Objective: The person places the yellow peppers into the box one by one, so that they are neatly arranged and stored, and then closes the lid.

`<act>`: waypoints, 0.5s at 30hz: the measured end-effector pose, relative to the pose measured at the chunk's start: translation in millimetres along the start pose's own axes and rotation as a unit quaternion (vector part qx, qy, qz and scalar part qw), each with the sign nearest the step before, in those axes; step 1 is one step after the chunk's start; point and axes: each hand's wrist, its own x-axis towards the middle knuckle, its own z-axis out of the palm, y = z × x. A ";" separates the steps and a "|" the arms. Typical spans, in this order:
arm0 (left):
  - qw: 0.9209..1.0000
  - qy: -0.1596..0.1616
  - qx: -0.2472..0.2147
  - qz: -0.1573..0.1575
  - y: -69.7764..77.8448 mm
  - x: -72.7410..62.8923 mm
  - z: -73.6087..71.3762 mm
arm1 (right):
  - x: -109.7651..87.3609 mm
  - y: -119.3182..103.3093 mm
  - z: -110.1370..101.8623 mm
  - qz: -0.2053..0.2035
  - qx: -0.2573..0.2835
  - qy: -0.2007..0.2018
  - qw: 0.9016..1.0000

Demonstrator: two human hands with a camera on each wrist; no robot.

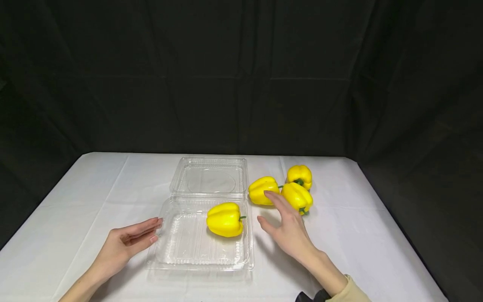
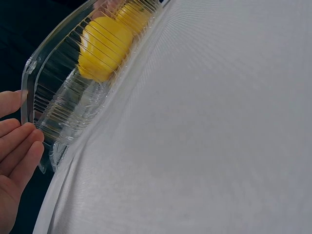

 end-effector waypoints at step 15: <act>1.000 0.002 0.001 0.007 -0.2 0.0 0.6 | 6.3 8.8 -5.5 0.031 -0.031 0.060 0.997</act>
